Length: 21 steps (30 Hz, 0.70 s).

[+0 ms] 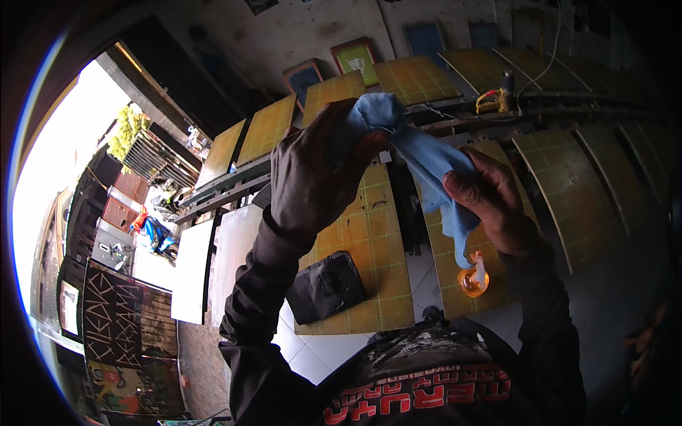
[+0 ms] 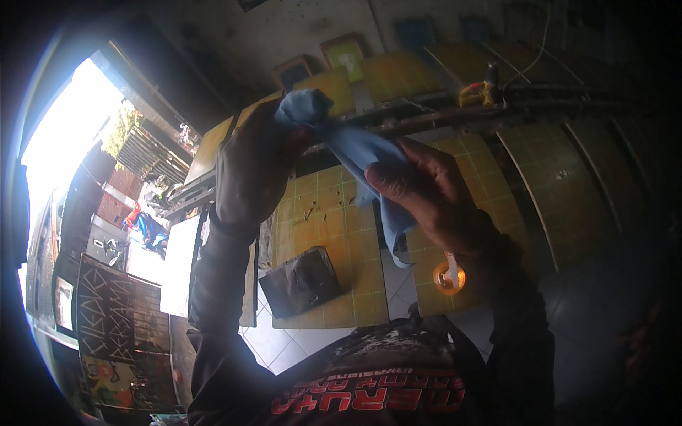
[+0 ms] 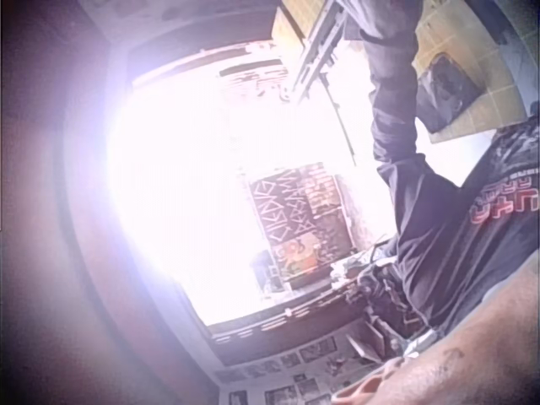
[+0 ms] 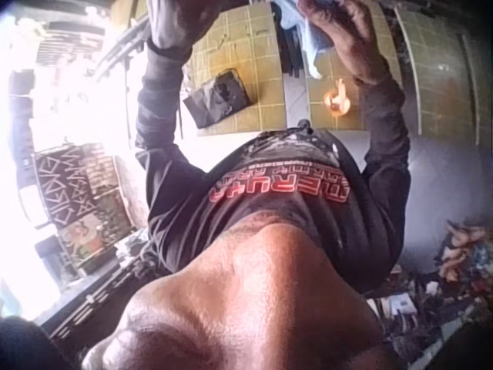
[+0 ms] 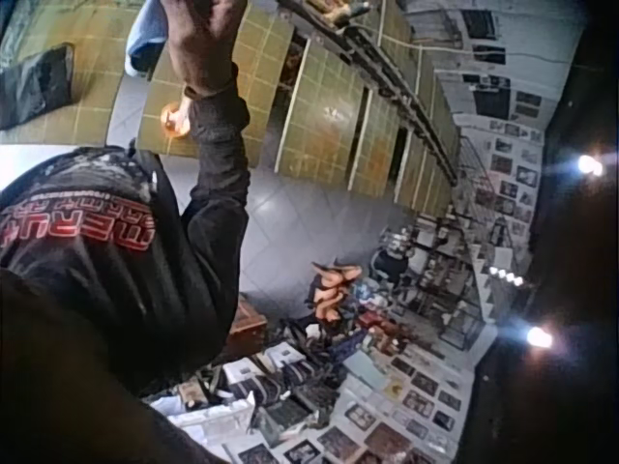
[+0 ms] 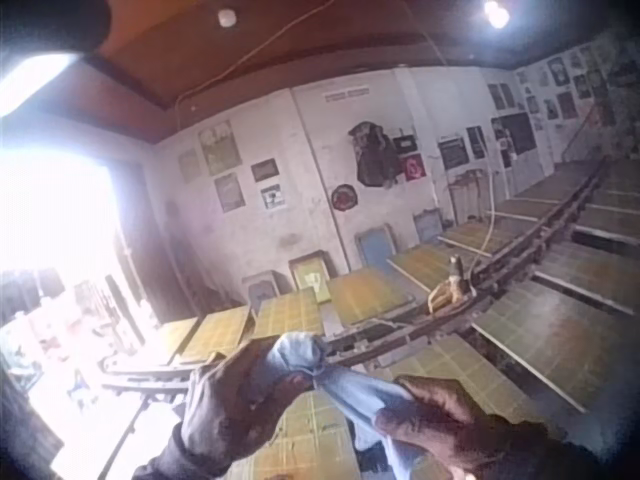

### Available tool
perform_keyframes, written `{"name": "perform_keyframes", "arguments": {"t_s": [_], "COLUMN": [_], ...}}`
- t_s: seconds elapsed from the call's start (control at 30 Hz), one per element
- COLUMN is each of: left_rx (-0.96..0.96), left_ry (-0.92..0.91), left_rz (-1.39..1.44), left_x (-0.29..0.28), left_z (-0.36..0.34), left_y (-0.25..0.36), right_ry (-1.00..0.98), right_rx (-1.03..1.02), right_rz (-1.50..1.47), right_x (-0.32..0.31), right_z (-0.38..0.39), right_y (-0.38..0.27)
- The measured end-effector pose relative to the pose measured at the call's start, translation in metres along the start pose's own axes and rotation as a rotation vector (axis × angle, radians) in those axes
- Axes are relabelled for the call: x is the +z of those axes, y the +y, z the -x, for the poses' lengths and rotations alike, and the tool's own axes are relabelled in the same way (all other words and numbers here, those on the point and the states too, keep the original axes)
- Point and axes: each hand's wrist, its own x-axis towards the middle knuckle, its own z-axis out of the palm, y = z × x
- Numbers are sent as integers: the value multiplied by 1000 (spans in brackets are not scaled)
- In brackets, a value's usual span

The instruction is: The person cleans a putty knife and a plastic sheet by scraping off black ink and wiping them with a blue cloth.

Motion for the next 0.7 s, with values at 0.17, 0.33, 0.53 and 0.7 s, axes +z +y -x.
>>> {"name": "perform_keyframes", "arguments": {"t_s": [0.17,0.33,0.53,0.7], "left_rx": [-201,-290,-332,-326], "left_ry": [-99,-149,-128,-120], "left_rz": [384,500,553,412], "left_x": [-13,-28,-26,-20], "left_z": [2,-1,-2,-2], "left_y": [9,22,22,13], "right_ry": [198,237,226,206], "right_rx": [-109,-89,-191,-488], "right_rz": [-165,-308,-222,438], "right_x": [-15,-28,-17,-7], "right_z": [-10,-20,-27,-28], "right_y": [21,31,30,41]}}
